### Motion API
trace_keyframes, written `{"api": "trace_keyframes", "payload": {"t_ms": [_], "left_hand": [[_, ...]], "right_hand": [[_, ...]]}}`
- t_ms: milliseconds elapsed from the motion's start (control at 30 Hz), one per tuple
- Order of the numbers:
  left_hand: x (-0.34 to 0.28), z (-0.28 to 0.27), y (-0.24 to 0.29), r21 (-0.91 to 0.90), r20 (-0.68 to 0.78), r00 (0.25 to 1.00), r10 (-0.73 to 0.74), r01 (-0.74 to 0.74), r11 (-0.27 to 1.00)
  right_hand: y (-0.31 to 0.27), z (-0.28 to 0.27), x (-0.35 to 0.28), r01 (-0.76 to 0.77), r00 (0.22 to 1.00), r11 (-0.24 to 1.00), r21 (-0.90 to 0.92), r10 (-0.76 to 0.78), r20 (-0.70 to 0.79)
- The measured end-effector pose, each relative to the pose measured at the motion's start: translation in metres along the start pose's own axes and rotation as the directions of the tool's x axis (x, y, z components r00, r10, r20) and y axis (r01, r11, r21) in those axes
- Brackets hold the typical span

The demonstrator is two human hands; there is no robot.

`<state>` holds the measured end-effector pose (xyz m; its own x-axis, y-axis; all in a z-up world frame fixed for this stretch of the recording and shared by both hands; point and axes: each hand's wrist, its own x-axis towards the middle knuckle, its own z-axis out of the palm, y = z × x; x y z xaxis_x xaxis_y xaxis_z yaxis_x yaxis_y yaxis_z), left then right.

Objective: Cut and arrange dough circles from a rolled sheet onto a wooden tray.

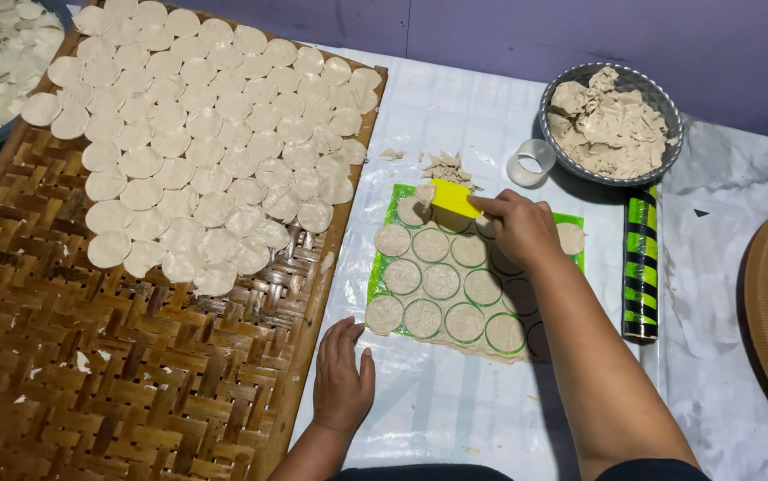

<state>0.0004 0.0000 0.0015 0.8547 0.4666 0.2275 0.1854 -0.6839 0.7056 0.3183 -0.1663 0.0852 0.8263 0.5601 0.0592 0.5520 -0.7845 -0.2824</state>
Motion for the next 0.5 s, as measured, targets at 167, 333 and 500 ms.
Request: {"api": "trace_keyframes", "payload": {"t_ms": [167,333,500], "left_hand": [[0.000,-0.001,0.001,0.004,0.001,1.000,-0.004,0.004,1.000],[0.002,-0.002,0.003,-0.005,0.022,0.999,-0.035,0.035,0.999],[0.001,-0.002,0.003,0.000,0.008,1.000,-0.017,0.017,1.000]], "right_hand": [[0.013,0.001,0.019,-0.027,0.998,0.941,0.338,0.043,-0.039],[-0.003,-0.007,0.029,-0.126,0.976,0.952,0.280,0.170,-0.139],[0.006,0.057,0.030,-0.082,0.977,0.966,-0.245,0.029,-0.213]]}}
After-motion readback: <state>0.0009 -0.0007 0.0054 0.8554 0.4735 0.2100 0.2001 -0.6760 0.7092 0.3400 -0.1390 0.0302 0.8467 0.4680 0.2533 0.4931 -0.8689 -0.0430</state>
